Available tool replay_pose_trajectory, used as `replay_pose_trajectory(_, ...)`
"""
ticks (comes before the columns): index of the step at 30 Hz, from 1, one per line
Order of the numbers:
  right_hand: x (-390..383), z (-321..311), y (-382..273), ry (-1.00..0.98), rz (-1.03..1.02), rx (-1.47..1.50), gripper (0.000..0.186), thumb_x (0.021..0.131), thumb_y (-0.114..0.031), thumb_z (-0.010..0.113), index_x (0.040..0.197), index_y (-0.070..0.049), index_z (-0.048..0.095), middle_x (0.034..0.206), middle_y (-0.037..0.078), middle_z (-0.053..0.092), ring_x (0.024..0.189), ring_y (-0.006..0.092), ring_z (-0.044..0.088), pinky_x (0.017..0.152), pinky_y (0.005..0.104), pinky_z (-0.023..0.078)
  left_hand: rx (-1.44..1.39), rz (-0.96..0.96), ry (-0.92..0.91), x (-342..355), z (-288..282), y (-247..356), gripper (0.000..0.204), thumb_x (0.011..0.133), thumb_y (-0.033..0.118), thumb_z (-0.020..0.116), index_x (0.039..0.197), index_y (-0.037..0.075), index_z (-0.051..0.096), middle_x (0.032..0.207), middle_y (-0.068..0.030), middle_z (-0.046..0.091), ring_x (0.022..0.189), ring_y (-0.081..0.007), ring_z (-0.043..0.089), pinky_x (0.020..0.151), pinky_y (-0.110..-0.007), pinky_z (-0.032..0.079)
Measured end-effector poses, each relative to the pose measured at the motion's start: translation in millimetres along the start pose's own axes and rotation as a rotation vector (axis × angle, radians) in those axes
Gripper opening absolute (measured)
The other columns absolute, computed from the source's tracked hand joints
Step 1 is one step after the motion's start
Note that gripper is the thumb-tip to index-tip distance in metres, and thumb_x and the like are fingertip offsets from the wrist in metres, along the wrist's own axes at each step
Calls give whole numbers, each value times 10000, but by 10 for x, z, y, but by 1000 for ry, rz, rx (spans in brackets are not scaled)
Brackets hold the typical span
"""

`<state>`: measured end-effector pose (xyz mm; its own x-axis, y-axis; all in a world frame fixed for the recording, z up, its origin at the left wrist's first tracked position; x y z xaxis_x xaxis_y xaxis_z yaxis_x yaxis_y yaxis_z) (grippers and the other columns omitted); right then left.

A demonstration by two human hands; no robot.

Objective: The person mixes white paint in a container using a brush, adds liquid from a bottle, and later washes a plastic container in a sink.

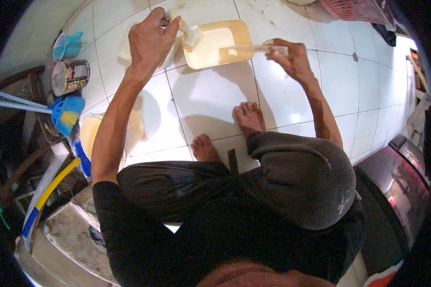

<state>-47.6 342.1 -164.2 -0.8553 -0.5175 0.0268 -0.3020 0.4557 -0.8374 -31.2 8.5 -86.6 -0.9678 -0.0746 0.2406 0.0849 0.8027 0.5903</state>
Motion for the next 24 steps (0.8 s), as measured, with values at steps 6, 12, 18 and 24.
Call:
replay_pose_trajectory(6, 238, 188, -75, 141, -63, -137, 403, 831, -375, 664, 1026, -24, 697, 650, 169, 647, 526, 244, 610, 555, 364, 492, 55, 14, -14, 25, 7, 19, 267, 861, 282, 699, 866, 33, 602, 828, -150, 713, 785, -222, 724, 642, -314, 552)
replay_pose_trajectory(12, -11, 14, -70, -11, 10, -25, 380, 816, -315, 672, 1015, 8, 691, 662, 164, 661, 548, 194, 613, 563, 341, 502, 47, 2, -29, 28, -24, 29, 274, 855, 296, 700, 865, 39, 607, 823, -143, 714, 779, -236, 723, 646, -326, 554)
replay_pose_trajectory(18, 238, 147, -13, 163, -149, -111, 402, 854, -373, 655, 1026, -12, 697, 721, 175, 688, 559, 228, 648, 579, 365, 526, 83, 29, -18, 50, 6, 75, 268, 851, 295, 702, 855, 42, 613, 825, -139, 715, 763, -245, 721, 635, -331, 549)
replay_pose_trajectory(24, 13, -12, -110, -97, 75, -15, 365, 836, -261, 687, 1007, 61, 679, 800, 137, 710, 684, 174, 687, 650, 312, 572, 67, 25, -10, 44, -19, 63, 282, 849, 310, 702, 851, 42, 614, 805, -136, 714, 724, -249, 717, 629, -332, 548)
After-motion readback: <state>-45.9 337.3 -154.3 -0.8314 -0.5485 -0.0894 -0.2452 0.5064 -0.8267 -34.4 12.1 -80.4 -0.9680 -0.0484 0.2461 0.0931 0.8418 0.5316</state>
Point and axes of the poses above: each hand's wrist, its own x-axis towards the middle knuckle, its own z-axis out of the palm, y = z × x, the point moved 3 cm from there along x, towards the middle knuckle
